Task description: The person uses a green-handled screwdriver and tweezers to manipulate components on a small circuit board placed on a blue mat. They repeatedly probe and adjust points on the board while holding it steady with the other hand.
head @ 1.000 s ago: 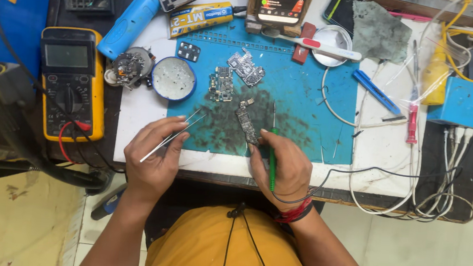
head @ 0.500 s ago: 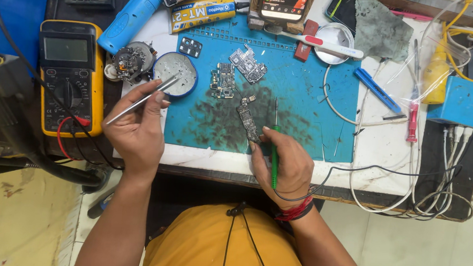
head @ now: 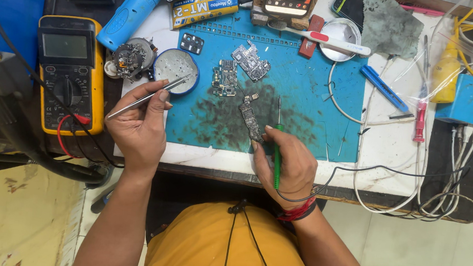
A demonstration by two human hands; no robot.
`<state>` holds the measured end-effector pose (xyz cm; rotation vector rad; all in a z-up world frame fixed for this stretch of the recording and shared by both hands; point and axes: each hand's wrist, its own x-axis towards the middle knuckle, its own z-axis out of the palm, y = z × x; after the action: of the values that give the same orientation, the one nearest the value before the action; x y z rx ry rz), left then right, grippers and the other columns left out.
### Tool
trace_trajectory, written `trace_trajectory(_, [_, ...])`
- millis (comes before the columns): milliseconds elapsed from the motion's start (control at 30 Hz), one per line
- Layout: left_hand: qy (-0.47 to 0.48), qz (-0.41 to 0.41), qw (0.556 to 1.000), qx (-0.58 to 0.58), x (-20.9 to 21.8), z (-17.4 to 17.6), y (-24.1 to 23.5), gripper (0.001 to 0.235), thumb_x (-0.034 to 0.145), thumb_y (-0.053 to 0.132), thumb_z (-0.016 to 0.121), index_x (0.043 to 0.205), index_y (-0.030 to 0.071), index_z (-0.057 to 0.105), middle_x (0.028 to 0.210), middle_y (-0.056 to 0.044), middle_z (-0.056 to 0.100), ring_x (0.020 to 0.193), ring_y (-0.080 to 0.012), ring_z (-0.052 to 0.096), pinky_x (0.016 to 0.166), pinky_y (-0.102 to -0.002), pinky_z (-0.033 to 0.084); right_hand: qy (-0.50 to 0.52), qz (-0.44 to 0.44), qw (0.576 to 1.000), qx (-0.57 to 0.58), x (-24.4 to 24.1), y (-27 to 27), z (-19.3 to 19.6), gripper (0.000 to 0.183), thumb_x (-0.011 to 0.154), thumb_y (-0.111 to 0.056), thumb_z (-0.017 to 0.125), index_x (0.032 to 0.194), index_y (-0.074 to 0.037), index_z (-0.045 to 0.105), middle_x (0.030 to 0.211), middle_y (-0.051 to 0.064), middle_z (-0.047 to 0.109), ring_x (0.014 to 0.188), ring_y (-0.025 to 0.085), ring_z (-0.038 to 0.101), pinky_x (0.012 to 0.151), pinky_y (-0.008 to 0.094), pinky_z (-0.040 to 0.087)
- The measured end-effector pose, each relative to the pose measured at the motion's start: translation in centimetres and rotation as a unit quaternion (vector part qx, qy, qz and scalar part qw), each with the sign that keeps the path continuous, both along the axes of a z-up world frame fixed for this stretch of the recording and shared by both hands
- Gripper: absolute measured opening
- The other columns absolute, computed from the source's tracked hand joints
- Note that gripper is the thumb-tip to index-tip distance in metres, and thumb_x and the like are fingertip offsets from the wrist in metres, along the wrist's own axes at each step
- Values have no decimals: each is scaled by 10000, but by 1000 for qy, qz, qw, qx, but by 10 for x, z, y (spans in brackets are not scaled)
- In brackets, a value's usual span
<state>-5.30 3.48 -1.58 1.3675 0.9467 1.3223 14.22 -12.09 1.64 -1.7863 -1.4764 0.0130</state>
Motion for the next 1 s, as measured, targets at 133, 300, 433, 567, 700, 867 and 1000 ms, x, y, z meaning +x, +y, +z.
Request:
trace_trajectory(133, [-1, 2, 1000, 1, 0, -3, 1, 151, 1036, -18, 715, 1176, -71, 700, 1022, -96, 744, 851, -84, 675, 767, -205, 550, -1, 4, 1000, 5, 0, 0, 0, 391, 833, -40, 819, 1179, -37, 637, 976, 113, 720, 820, 274, 705, 727, 354, 547])
trace_trajectory(300, [-7, -1, 1000, 17, -1, -4, 1, 133, 1045, -24, 710, 1171, -66, 699, 1036, -104, 745, 856, -90, 679, 781, -216, 562, 3, 4, 1000, -3, 1, 0, 0, 392, 827, -35, 821, 1177, -34, 643, 967, 111, 725, 799, 268, 703, 709, 351, 543])
trace_trajectory(433, [-14, 6, 999, 35, -4, -4, 0, 113, 1053, -24, 712, 1158, -59, 691, 1078, -128, 751, 856, -97, 680, 778, -221, 562, -3, 4, 1000, 7, 0, 0, 1, 397, 833, -29, 818, 1187, -38, 639, 980, 110, 725, 832, 275, 712, 735, 353, 550])
trace_trajectory(567, [-16, 17, 999, 45, -5, -3, -2, 85, 1065, -23, 707, 1140, -45, 674, 1111, -149, 760, 840, -102, 673, 760, -220, 545, -21, 2, 1000, 9, -2, 2, 2, 402, 834, -27, 822, 1192, -42, 640, 987, 118, 722, 857, 287, 719, 748, 362, 554])
trace_trajectory(700, [-51, -27, 998, -5, 3, -4, -12, 76, 1045, -1, 680, 1116, -23, 667, 1075, -130, 764, 796, -92, 668, 705, -221, 548, -26, 1, 1000, 9, -3, 4, 3, 395, 853, -21, 819, 1203, -42, 638, 1004, 121, 728, 874, 296, 723, 759, 364, 560])
trace_trajectory(867, [-40, -124, 990, -54, 23, -7, -39, 105, 1029, 25, 658, 1124, -17, 672, 1044, -98, 759, 804, -77, 665, 717, -205, 545, 19, -4, 1000, 21, -1, 0, -9, 345, 931, -24, 752, 1252, -44, 626, 1039, 128, 740, 922, 269, 743, 798, 352, 576])
trace_trajectory(1000, [-9, -173, 984, -37, 30, -2, -48, 105, 1017, 13, 671, 1119, -15, 669, 1072, -90, 757, 847, -73, 661, 746, -209, 544, 212, -25, 973, 83, 1, -12, -23, 377, 986, -112, 630, 1339, -33, 524, 1035, 88, 693, 928, 155, 698, 770, 269, 552])
